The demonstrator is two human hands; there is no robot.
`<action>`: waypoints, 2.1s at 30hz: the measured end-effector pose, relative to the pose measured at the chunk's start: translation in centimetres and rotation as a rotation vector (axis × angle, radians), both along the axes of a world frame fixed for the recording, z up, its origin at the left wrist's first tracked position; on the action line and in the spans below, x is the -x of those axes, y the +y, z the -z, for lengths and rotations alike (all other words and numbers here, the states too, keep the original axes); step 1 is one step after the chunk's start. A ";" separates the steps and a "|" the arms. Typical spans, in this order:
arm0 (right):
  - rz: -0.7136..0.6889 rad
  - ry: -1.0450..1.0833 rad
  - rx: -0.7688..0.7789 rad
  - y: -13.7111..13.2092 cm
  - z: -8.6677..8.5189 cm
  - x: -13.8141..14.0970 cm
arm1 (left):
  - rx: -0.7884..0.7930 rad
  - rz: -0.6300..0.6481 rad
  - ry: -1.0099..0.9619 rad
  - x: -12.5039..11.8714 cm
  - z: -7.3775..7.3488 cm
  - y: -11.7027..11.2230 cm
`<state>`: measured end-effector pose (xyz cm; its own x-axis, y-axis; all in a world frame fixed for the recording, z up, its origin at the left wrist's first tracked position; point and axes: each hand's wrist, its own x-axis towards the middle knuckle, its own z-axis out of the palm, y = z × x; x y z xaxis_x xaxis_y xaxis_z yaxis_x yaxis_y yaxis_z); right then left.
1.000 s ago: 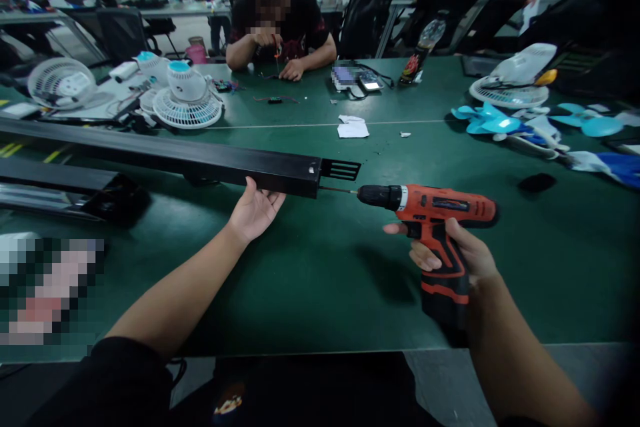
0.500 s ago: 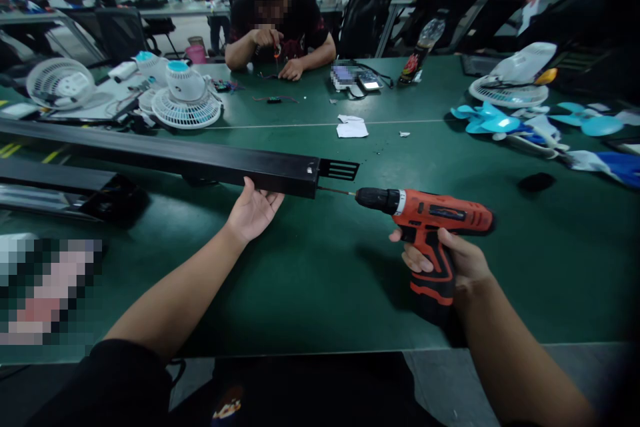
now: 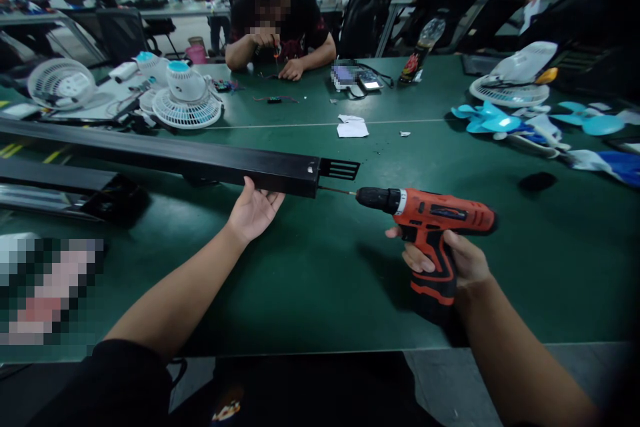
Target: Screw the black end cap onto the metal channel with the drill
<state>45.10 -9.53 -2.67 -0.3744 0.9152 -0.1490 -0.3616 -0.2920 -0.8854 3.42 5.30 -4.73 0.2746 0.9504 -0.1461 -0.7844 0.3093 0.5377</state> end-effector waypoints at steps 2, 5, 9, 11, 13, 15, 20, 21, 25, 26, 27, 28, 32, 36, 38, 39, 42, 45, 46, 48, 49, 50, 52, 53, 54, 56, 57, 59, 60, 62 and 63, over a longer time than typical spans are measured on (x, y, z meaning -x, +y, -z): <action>0.038 -0.014 -0.052 -0.1 -0.1 0.2 | 0.006 -0.006 -0.004 0.0 -0.1 0.0; 0.082 -0.064 -0.058 -0.4 -0.5 0.6 | 0.020 -0.025 -0.013 -0.1 -0.4 -0.1; 0.112 -0.106 -0.024 -0.5 -1.0 0.8 | 0.017 -0.037 -0.012 -0.1 -0.6 0.0; 0.107 -0.111 -0.017 -0.5 -1.1 0.8 | 0.009 -0.033 -0.011 -0.2 -0.6 0.0; 0.112 -0.116 -0.019 -0.5 -1.1 0.8 | 0.008 -0.036 -0.004 -0.2 -0.7 -0.1; 0.118 -0.129 -0.020 -0.6 -1.1 0.8 | 0.018 -0.050 0.014 -0.3 -0.9 -0.1; 0.102 -0.134 -0.037 -0.7 -1.0 0.8 | 0.043 -0.073 0.083 -0.3 -0.9 -0.1; 0.093 -0.122 -0.043 -0.7 -1.0 0.8 | 0.041 -0.072 0.089 -0.2 -0.9 -0.1; 0.101 -0.059 -0.051 -0.6 -0.7 0.8 | 0.026 -0.061 0.075 0.1 -0.5 0.0; 0.111 -0.044 -0.049 -0.5 -0.7 0.9 | 0.025 -0.059 0.069 0.1 -0.5 0.1; 0.120 -0.032 -0.045 -0.5 -0.7 0.9 | 0.024 -0.056 0.063 0.2 -0.4 0.2; 0.126 -0.024 -0.036 -0.5 -0.7 0.9 | 0.021 -0.053 0.056 0.3 -0.3 0.2; 0.144 -0.015 0.007 -0.6 -0.7 0.9 | 0.019 -0.043 0.043 0.3 -0.5 0.3; 0.147 -0.006 -0.003 -0.6 -0.7 1.0 | 0.064 -0.077 0.048 0.2 -0.9 0.1; 0.130 -0.009 -0.018 -0.5 -0.7 0.9 | 0.088 -0.093 0.048 0.1 -1.0 0.1; 0.122 -0.013 -0.022 -0.5 -0.8 0.9 | 0.092 -0.096 0.048 0.0 -1.0 0.1; 0.099 -0.037 -0.021 -0.5 -0.9 0.8 | 0.077 -0.080 0.050 0.0 -1.1 0.0; 0.097 -0.053 -0.011 -0.4 -0.8 0.7 | 0.061 -0.061 0.039 -0.1 -1.1 0.0; 0.099 -0.052 -0.008 -0.4 -0.8 0.6 | 0.061 -0.061 0.034 -0.1 -1.1 0.0; 0.101 -0.039 -0.010 -0.4 -0.6 0.6 | 0.062 -0.063 0.032 -0.1 -1.2 -0.1; 0.103 -0.033 -0.015 -0.4 -0.5 0.5 | 0.060 -0.061 0.033 -0.1 -1.2 -0.1; 0.104 -0.028 -0.020 -0.4 -0.4 0.5 | 0.057 -0.058 0.032 -0.1 -1.3 -0.1; 0.103 -0.027 -0.027 -0.3 -0.3 0.5 | 0.064 -0.056 0.023 -0.2 -1.4 -0.2; 0.104 -0.028 -0.028 -0.3 -0.4 0.5 | 0.079 -0.060 0.017 -0.2 -1.5 -0.2; 0.107 -0.029 -0.027 -0.3 -0.4 0.5 | 0.098 -0.067 0.013 -0.3 -1.7 -0.2; 0.122 -0.033 -0.022 -0.3 -0.6 0.7 | 0.132 -0.085 0.014 -0.5 -2.0 -0.3; 0.133 -0.036 -0.020 -0.3 -0.6 0.7 | 0.141 -0.093 0.017 -0.5 -2.1 -0.3; 0.151 -0.043 -0.008 -0.4 -0.8 0.8 | 0.144 -0.098 0.018 -0.6 -2.2 -0.4; 0.156 -0.048 -0.003 -0.4 -0.8 0.9 | 0.142 -0.095 0.016 -0.6 -2.3 -0.4; 0.160 -0.051 -0.005 -0.4 -0.8 0.9 | 0.136 -0.083 0.009 -0.5 -2.2 -0.4; 0.160 -0.051 -0.008 -0.4 -0.8 0.9 | 0.131 -0.077 0.006 -0.5 -2.1 -0.4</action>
